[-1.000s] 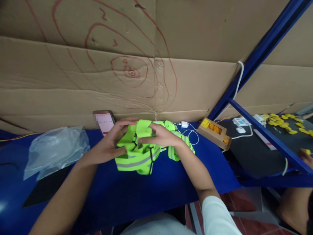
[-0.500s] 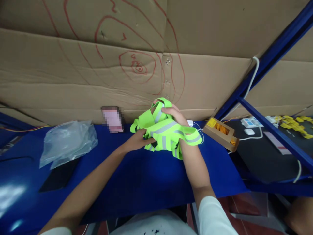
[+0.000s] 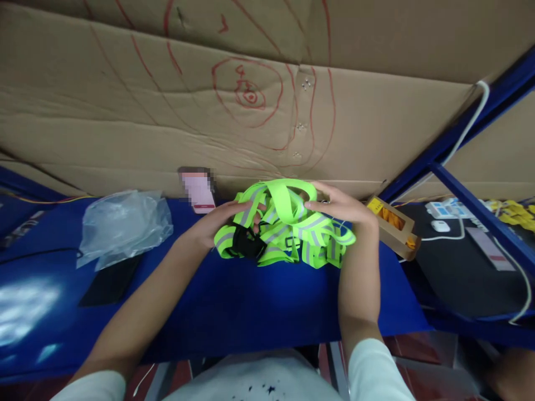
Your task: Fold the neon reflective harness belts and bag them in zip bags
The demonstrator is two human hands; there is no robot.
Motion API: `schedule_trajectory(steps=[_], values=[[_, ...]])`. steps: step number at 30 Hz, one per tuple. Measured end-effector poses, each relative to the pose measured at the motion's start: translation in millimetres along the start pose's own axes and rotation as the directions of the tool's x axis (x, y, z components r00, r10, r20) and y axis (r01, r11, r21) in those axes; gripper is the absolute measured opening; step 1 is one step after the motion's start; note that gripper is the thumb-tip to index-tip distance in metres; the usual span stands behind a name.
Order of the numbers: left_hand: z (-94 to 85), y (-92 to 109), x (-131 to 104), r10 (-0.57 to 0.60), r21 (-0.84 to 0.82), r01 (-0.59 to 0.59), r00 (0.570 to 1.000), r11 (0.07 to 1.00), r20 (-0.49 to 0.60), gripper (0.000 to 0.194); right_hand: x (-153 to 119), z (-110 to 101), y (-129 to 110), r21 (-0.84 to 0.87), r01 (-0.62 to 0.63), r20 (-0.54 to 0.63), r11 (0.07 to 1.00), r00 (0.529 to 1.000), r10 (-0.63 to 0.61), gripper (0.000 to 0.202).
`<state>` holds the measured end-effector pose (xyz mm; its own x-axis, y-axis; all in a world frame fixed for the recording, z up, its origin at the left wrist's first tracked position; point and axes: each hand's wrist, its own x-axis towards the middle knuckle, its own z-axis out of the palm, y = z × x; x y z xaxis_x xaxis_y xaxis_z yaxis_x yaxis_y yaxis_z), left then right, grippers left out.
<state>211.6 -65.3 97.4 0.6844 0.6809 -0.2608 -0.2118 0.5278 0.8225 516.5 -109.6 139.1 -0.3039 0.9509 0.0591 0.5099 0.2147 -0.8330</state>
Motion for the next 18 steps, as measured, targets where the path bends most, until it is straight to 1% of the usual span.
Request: schedule_trajectory(steps=[1,3,4,5,6,7,8,9,10,11,13,15,16,17,18], values=[[-0.3,-1.6,1.8,0.006,-0.066,-0.006,1.0,0.998,-0.002,0.037,-0.3,0.9,-0.6,-0.116,-0.005,-0.05,0.993,0.999,-0.001,0.055],[-1.8,-5.0,6.7,0.027,-0.189,-0.03,0.999,0.982,-0.016,0.028,-0.9,7.3,-8.9,-0.298,-0.02,-0.191,0.954,0.981,-0.039,0.051],[-2.4,-6.6,9.2,0.033,-0.237,-0.039,0.999,0.971,-0.03,0.023,-1.4,12.8,-16.3,-0.354,-0.014,-0.237,0.935,0.969,-0.075,0.048],[-2.5,-8.1,11.3,0.035,-0.271,-0.048,0.998,0.961,-0.052,0.018,-1.9,19.6,-25.0,-0.379,0.021,-0.239,0.925,0.964,-0.12,0.045],[-2.2,-9.4,12.8,0.034,-0.292,-0.058,0.996,0.955,-0.087,0.015,-2.3,27.4,-34.0,-0.36,0.082,-0.187,0.929,0.97,-0.158,0.043],[-1.4,-10.5,13.4,0.033,-0.303,-0.072,0.991,0.95,-0.132,0.013,-2.5,35.7,-41.9,-0.317,0.148,-0.081,0.937,0.98,-0.182,0.044],[-0.3,-11.5,13.1,0.037,-0.303,-0.091,0.984,0.949,-0.177,0.013,-2.4,44.3,-47.8,-0.278,0.205,0.031,0.938,0.978,-0.205,0.047],[0.7,-12.4,11.8,0.053,-0.294,-0.117,0.975,0.949,-0.216,0.013,-2.1,52.6,-51.1,-0.257,0.242,0.111,0.936,0.969,-0.22,0.051],[1.4,-13.4,9.6,0.079,-0.279,-0.147,0.967,0.949,-0.241,0.013,-1.8,60.3,-51.3,-0.254,0.259,0.152,0.932,0.962,-0.226,0.054],[1.3,-14.4,6.5,0.105,-0.261,-0.171,0.963,0.95,-0.249,0.013,-1.7,67.2,-48.9,-0.261,0.261,0.152,0.929,0.962,-0.227,0.055],[-1.5,-16.8,-1.6,0.132,-0.199,-0.176,0.967,0.964,-0.216,0.014,-3.9,77.9,-38.9,-0.278,0.226,0.084,0.934,0.974,-0.211,0.044],[-6.9,-20.0,-12.5,0.144,-0.068,-0.157,0.976,0.985,-0.166,0.025,-10.8,85.6,-27.6,-0.3,0.176,0.042,0.938,0.984,-0.171,0.027],[-9.4,-22.3,-19.4,0.176,0.039,-0.172,0.971,0.984,-0.164,0.032,-16.0,89.3,-23.4,-0.318,0.148,0.02,0.936,0.989,-0.149,0.022],[-10.8,-25.1,-27.5,0.243,0.18,-0.211,0.954,0.961,-0.176,0.04,-22.3,93.5,-20.6,-0.336,0.115,-0.01,0.935,0.992,-0.126,0.021],[-10.4,-28.5,-37.2,0.341,0.351,-0.262,0.922,0.899,-0.186,0.047,-29.0,98.4,-19.3,-0.341,0.083,-0.037,0.936,0.994,-0.101,0.023]])
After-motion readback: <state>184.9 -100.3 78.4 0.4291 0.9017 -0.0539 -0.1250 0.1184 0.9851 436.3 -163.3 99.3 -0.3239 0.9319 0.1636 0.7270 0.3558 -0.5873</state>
